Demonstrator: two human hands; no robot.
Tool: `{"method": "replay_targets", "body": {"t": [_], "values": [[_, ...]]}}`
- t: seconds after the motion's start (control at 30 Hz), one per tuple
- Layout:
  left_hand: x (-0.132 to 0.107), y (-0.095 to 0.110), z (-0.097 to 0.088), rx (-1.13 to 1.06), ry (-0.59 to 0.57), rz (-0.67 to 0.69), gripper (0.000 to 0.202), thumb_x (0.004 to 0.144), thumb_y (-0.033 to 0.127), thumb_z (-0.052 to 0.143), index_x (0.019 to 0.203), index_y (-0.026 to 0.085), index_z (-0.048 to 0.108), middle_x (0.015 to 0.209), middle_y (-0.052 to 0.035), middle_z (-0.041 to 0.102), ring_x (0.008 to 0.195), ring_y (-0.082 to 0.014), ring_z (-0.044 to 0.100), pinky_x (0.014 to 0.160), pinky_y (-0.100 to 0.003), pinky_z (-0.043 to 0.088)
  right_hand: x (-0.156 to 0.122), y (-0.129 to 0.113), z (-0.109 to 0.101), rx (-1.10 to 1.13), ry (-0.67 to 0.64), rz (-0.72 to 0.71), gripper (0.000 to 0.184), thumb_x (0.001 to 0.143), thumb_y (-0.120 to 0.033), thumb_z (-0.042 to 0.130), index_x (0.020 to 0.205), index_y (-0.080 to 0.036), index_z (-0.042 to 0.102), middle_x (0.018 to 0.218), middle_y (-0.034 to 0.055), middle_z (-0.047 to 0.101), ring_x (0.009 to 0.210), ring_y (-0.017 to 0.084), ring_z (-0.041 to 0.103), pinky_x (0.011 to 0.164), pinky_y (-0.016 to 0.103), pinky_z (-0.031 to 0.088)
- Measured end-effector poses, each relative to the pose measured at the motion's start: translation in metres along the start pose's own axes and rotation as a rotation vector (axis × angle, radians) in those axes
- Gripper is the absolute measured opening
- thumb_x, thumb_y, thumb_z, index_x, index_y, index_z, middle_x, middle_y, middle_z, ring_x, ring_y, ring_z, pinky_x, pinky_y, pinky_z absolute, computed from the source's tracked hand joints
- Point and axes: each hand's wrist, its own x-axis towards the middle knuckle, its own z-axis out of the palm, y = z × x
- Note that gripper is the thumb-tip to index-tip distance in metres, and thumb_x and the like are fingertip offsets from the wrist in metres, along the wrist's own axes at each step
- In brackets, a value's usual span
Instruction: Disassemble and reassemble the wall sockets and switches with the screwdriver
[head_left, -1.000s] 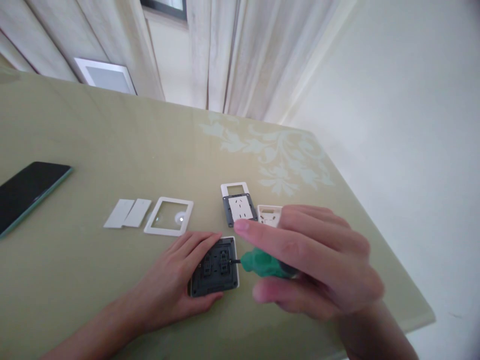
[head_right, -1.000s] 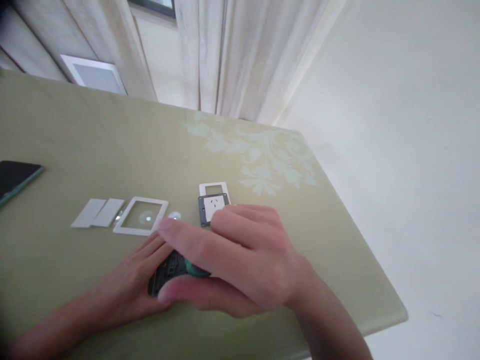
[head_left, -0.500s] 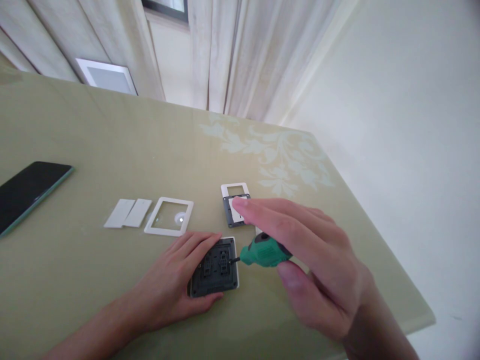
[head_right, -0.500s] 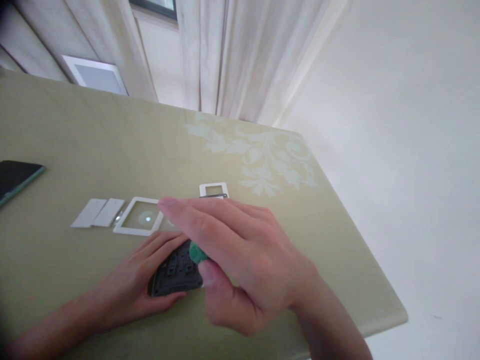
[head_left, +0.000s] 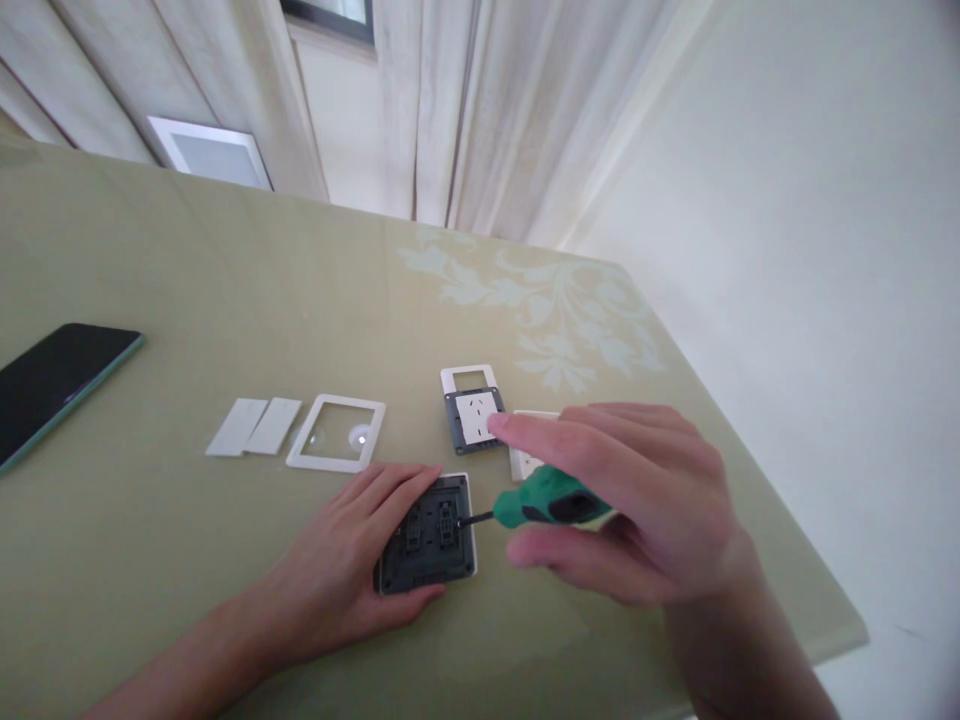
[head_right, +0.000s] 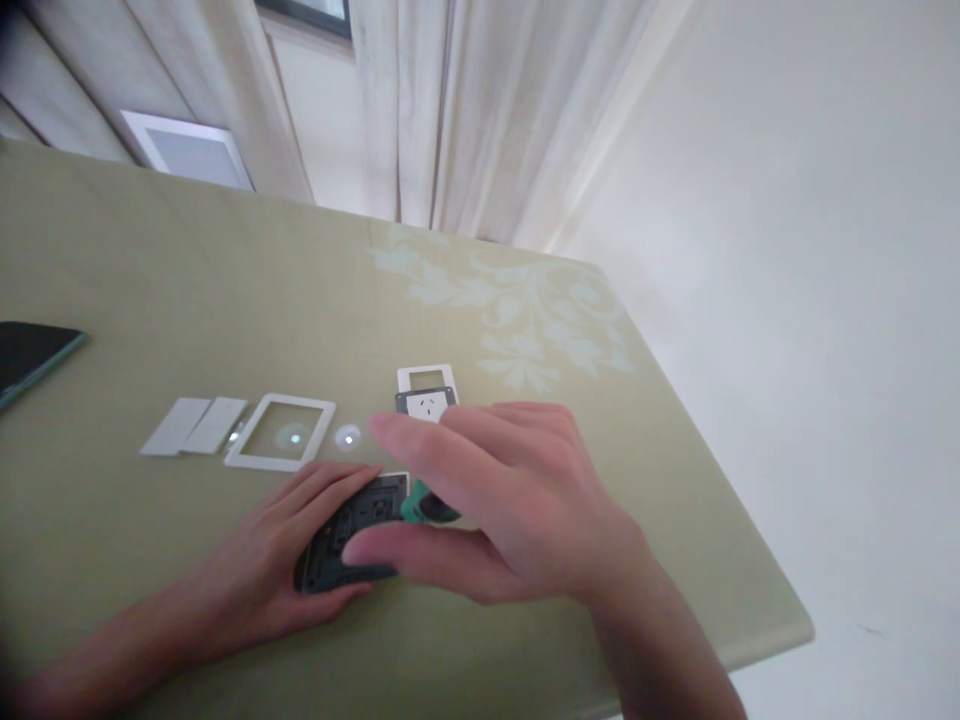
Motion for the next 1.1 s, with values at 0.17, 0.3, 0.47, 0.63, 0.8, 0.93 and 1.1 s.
{"method": "replay_targets", "body": {"t": [0.17, 0.3, 0.47, 0.63, 0.8, 0.93, 1.1], "values": [[0.000, 0.000, -0.001, 0.007, 0.018, 0.020, 0.091, 0.092, 0.039, 0.082, 0.167, 0.031, 0.031, 0.158, -0.0137, 0.060, 0.142, -0.0379, 0.060, 0.119, -0.059, 0.055, -0.003, -0.006, 0.004, 0.136, -0.024, 0.052, 0.040, 0.109, -0.023, 0.054, 0.148, -0.016, 0.063, 0.123, 0.0108, 0.082, 0.109, 0.021, 0.080, 0.093, 0.034, 0.066], [0.001, 0.001, -0.002, -0.007, 0.015, 0.019, 0.096, 0.089, 0.044, 0.086, 0.168, 0.031, 0.032, 0.157, -0.0136, 0.061, 0.141, -0.0388, 0.062, 0.117, -0.059, 0.056, -0.003, -0.003, 0.005, -0.090, 0.076, -0.058, 0.035, 0.103, -0.039, 0.075, 0.131, -0.018, 0.071, 0.090, 0.0042, 0.082, 0.083, 0.020, 0.080, 0.077, 0.031, 0.066], [0.000, 0.000, -0.001, -0.004, 0.010, 0.008, 0.093, 0.090, 0.040, 0.085, 0.167, 0.032, 0.032, 0.159, -0.0126, 0.060, 0.143, -0.0384, 0.060, 0.121, -0.061, 0.054, 0.002, 0.000, 0.003, 0.153, -0.119, -0.032, 0.049, 0.108, -0.027, 0.053, 0.156, -0.015, 0.055, 0.138, 0.0146, 0.077, 0.118, 0.023, 0.079, 0.096, 0.034, 0.067], [0.000, 0.000, -0.001, -0.007, 0.001, 0.015, 0.101, 0.088, 0.043, 0.088, 0.169, 0.032, 0.028, 0.159, -0.0138, 0.059, 0.141, -0.0382, 0.060, 0.119, -0.060, 0.055, -0.003, 0.001, 0.009, -0.123, 0.074, -0.061, 0.048, 0.101, -0.047, 0.079, 0.137, -0.016, 0.071, 0.084, 0.0015, 0.078, 0.069, 0.016, 0.073, 0.067, 0.028, 0.061], [0.002, 0.000, -0.001, -0.013, 0.003, 0.007, 0.094, 0.089, 0.039, 0.085, 0.167, 0.032, 0.033, 0.159, -0.0127, 0.060, 0.143, -0.0376, 0.059, 0.121, -0.059, 0.053, -0.003, 0.004, 0.007, 0.085, -0.079, -0.055, 0.055, 0.114, -0.040, 0.045, 0.161, -0.014, 0.053, 0.135, 0.0156, 0.077, 0.113, 0.024, 0.078, 0.092, 0.037, 0.066], [0.000, 0.000, -0.001, -0.016, 0.015, 0.009, 0.093, 0.090, 0.040, 0.085, 0.168, 0.032, 0.033, 0.160, -0.0124, 0.059, 0.143, -0.0378, 0.059, 0.121, -0.059, 0.053, -0.004, 0.002, 0.007, -0.114, 0.057, -0.059, 0.047, 0.104, -0.037, 0.076, 0.146, -0.018, 0.067, 0.088, 0.0011, 0.079, 0.071, 0.015, 0.073, 0.068, 0.027, 0.061], [-0.001, 0.001, 0.000, -0.035, 0.017, -0.002, 0.094, 0.089, 0.038, 0.087, 0.167, 0.032, 0.035, 0.158, -0.0118, 0.060, 0.143, -0.0366, 0.060, 0.122, -0.057, 0.053, 0.000, 0.006, 0.004, 0.080, -0.073, -0.083, 0.055, 0.111, -0.036, 0.052, 0.160, -0.011, 0.053, 0.128, 0.0146, 0.079, 0.102, 0.022, 0.080, 0.083, 0.034, 0.066]]}}
